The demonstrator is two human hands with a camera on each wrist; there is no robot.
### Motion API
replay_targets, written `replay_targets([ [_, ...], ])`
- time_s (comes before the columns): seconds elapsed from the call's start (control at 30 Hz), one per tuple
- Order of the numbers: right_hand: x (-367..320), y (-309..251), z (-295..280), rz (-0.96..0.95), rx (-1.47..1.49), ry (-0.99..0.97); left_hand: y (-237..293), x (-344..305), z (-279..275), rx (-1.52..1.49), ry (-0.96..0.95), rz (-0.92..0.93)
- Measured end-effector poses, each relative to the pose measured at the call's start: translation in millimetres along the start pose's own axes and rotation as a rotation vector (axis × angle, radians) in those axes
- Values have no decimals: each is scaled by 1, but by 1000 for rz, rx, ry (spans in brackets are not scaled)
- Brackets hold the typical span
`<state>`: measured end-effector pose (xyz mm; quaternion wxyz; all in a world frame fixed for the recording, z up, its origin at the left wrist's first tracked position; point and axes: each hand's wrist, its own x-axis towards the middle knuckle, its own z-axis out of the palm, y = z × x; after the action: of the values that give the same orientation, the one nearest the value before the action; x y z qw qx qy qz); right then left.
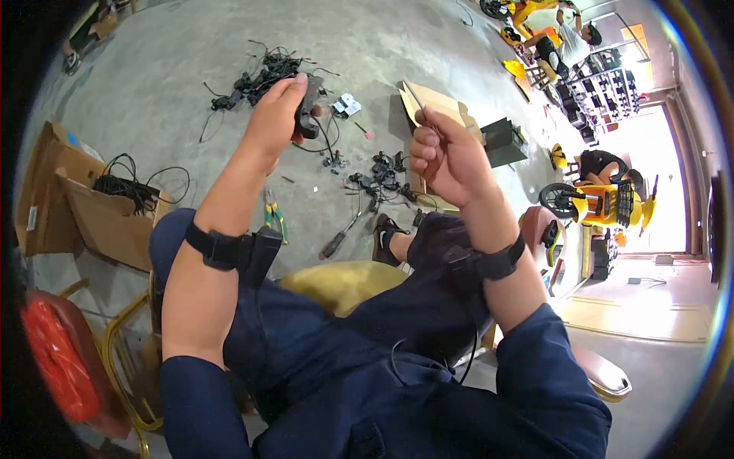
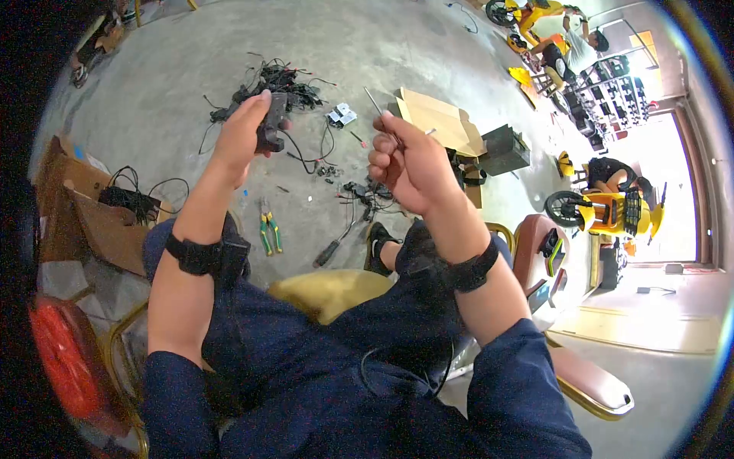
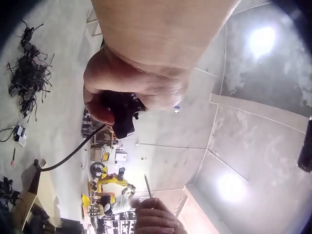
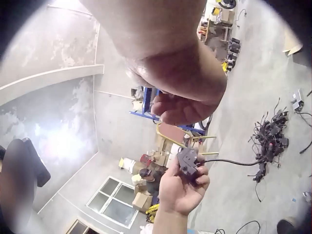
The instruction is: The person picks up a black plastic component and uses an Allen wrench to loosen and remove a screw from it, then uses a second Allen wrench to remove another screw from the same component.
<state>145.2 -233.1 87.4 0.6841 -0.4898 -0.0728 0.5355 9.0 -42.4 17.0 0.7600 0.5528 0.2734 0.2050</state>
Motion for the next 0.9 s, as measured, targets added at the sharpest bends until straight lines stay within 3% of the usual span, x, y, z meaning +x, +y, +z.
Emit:
replay_targets([
  [0.27, 35, -22, -1, -29, -85, -53, 4, 2, 1, -10, 17, -11],
  [0.37, 36, -26, -9, -47, -46, 3, 11, -4, 4, 3, 26, -16],
  [0.43, 32, -30, -12, -59, -26, 66, 11, -3, 7, -1, 155, 9],
  [0.53, 35, -38, -19, -37, -52, 159, 3, 3, 0, 101, 129, -3],
  [0.67, 67, -42, -51, 34, 35, 206, -2, 26, 6, 196, 127, -128],
  [0.73, 87, -42, -68, 5, -45, 301, -12, 44, 2, 217, 81, -137],
  [0.77, 108, -51, -79, 4, -123, 355, -16, 63, -1, 201, 141, -246],
  [0.9, 149, -55, -114, -13, -256, 337, -24, 105, -9, 166, 136, -314],
])
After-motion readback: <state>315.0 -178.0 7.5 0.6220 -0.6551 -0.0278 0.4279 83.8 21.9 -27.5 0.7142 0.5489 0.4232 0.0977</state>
